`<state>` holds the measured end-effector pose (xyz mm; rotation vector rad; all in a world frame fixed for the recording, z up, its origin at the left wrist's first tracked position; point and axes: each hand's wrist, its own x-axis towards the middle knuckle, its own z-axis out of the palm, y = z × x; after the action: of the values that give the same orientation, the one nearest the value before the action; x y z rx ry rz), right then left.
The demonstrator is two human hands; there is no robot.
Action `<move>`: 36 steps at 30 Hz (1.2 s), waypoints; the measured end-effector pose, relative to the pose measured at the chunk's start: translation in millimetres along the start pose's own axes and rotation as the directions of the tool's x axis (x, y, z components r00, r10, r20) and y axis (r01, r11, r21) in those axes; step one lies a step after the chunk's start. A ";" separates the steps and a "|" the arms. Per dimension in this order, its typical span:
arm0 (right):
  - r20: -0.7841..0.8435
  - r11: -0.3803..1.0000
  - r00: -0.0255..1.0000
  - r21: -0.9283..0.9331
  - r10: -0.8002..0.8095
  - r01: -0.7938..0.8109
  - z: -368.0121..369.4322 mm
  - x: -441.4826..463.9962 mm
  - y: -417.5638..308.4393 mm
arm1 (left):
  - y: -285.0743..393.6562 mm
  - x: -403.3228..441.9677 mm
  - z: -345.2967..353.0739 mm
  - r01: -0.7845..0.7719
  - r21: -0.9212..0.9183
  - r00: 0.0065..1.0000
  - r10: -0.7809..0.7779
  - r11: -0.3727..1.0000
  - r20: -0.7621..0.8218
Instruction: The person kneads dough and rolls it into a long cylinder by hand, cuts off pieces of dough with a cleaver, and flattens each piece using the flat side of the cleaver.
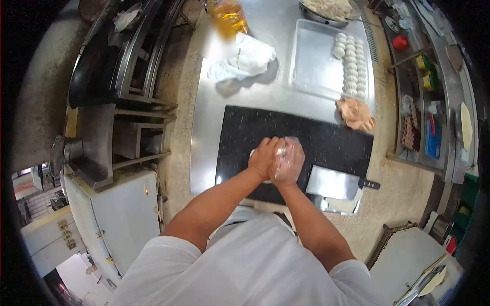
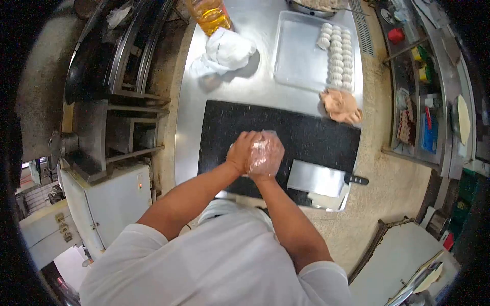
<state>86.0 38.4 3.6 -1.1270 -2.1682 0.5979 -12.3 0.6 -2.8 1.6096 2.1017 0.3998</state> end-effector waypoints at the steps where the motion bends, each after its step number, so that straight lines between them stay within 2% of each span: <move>1: 0.090 0.998 0.995 -0.039 0.046 -0.042 -2.9 6.5 -3.5 | -9.5 10.7 4.1 -0.127 0.041 0.990 0.129 0.991 -0.050; 2: 0.100 0.998 0.993 -0.046 0.056 -0.052 4.3 10.1 -1.2 | -17.5 13.5 9.2 -0.245 0.080 0.964 0.252 0.966 -0.086; 3: 0.080 0.993 0.992 -0.077 0.096 -0.090 9.3 11.8 1.6 | -16.3 19.2 6.2 -0.199 0.009 0.979 0.199 0.980 -0.042; 4: 0.050 0.985 0.990 -0.115 0.133 -0.127 11.5 12.7 4.4 | -15.3 20.3 1.4 -0.210 -0.007 0.977 0.209 0.978 -0.035; 6: 0.022 0.982 0.996 -0.168 0.086 -0.081 11.9 15.5 11.9 | -10.8 28.1 -9.8 -0.281 0.076 0.959 0.284 0.957 -0.020; 8: 0.130 0.988 0.983 -0.104 0.130 -0.117 13.1 16.9 19.3 | -3.0 31.0 -16.3 -0.299 0.054 0.954 0.300 0.953 -0.011; 9: 0.117 0.988 0.986 -0.112 0.122 -0.109 12.4 22.9 21.9 | -3.2 30.4 -20.2 -0.296 0.043 0.955 0.295 0.954 0.022; 10: 0.226 0.976 0.951 0.006 0.209 -0.216 9.9 29.7 28.0 | -2.1 32.4 -32.3 -0.309 0.041 0.951 0.309 0.950 0.012; 11: 0.347 0.935 0.894 0.104 0.284 -0.338 5.5 32.0 34.2 | 0.8 31.2 -42.0 -0.266 -0.052 0.959 0.270 0.963 0.087; 12: 0.342 0.936 0.892 0.085 0.294 -0.341 -4.8 36.8 34.8 | 3.7 30.8 -49.0 -0.212 -0.144 0.958 0.235 0.966 0.167; 13: 0.376 0.667 0.820 0.480 0.431 -0.571 -21.5 47.6 28.6 | -1.0 30.8 -52.0 -0.233 -0.264 0.951 0.275 0.936 0.138; 14: 0.462 0.210 0.723 0.749 0.514 -0.628 -36.0 58.0 22.2 | -11.3 34.6 -51.5 -0.241 -0.278 0.948 0.287 0.930 0.138; 15: 0.454 0.216 0.721 0.748 0.523 -0.628 -46.4 66.7 18.3 | -25.4 42.0 -49.3 -0.132 -0.638 0.973 0.222 0.758 0.062; 16: 0.534 0.222 0.717 0.710 0.448 -0.668 -56.4 71.4 13.1 | -33.2 48.3 -52.9 -0.029 -0.893 0.992 0.124 0.448 0.031; 17: 0.612 0.226 0.697 0.669 0.373 -0.708 -64.9 71.9 4.0 | -35.8 56.2 -54.4 -0.173 -0.890 0.985 0.097 0.423 -0.145; 18: 0.608 0.221 0.693 0.669 0.387 -0.710 -66.0 74.7 -14.9 | -41.1 65.9 -61.4 -0.165 -0.893 0.986 0.105 0.419 -0.133; 20: 0.684 0.143 0.571 0.577 0.455 -0.804 -51.9 92.8 -50.2 | -51.5 98.3 -79.8 -0.244 -0.736 0.952 0.301 0.632 -0.057; 21: 0.663 0.104 0.613 0.638 0.430 -0.763 -46.0 95.9 -46.7 | -49.7 108.6 -86.8 -0.329 -0.687 0.944 0.227 0.647 -0.239; 22: 0.639 0.061 0.654 0.695 0.404 -0.717 -40.5 99.5 -44.4 | -54.6 122.1 -93.3 -0.336 -0.685 0.942 0.234 0.647 -0.241; 24: 0.635 0.193 0.757 0.732 0.154 -0.653 -42.3 107.5 -41.6 | -75.0 152.0 -110.2 -0.154 -0.632 0.925 -0.113 0.759 -0.362; 26: 0.601 0.238 0.781 0.744 0.169 -0.624 -46.6 124.4 -57.4 | -93.2 176.3 -144.0 -0.127 -0.640 0.979 -0.008 0.758 -0.204; 27: 0.514 0.653 0.847 0.597 0.135 -0.466 -49.4 137.8 -61.9 | -88.3 187.8 -157.3 -0.128 -0.643 0.981 0.002 0.755 -0.193; 28: 0.455 0.925 0.888 0.308 0.065 -0.225 -48.5 147.4 -62.2 | -83.6 196.1 -169.2 -0.399 -0.436 0.886 0.217 0.806 -0.410; 29: 0.410 0.933 0.902 0.253 0.134 -0.254 -38.3 154.2 -50.5 | -81.7 200.8 -174.4 -0.613 -0.170 0.704 0.437 0.771 -0.560; 30: 0.296 0.929 0.925 0.210 0.237 -0.305 -29.3 163.1 -39.5 | -88.6 206.7 -168.3 -0.620 -0.176 0.702 0.439 0.765 -0.561; 31: 0.172 0.920 0.930 0.171 0.324 -0.352 -23.1 175.6 -31.7 | -99.4 212.8 -159.7 -0.461 0.051 0.749 0.419 0.886 -0.514; 32: 0.172 0.923 0.932 0.165 0.320 -0.347 -16.8 188.2 -24.8 | -112.8 217.9 -151.7 -0.263 0.282 0.795 0.373 0.922 -0.478; 33: 0.104 0.772 0.883 0.447 0.458 -0.453 -9.9 199.9 -20.5 | -118.7 213.4 -154.5 -0.196 0.362 0.864 0.335 0.912 -0.376; 34: 0.081 0.540 0.798 0.694 0.598 -0.476 -3.6 211.1 -18.6 | -127.4 209.6 -152.6 -0.192 0.358 0.866 0.330 0.914 -0.376; 36: 0.091 0.492 0.803 0.748 0.589 -0.445 16.2 230.8 -23.4 | -143.0 205.8 -147.7 -0.285 0.153 0.806 0.323 0.946 -0.497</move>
<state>-41.6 217.6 79.0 -1.2623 -1.1357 1.4410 -250.7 166.3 15.4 2.0720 2.2374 0.9745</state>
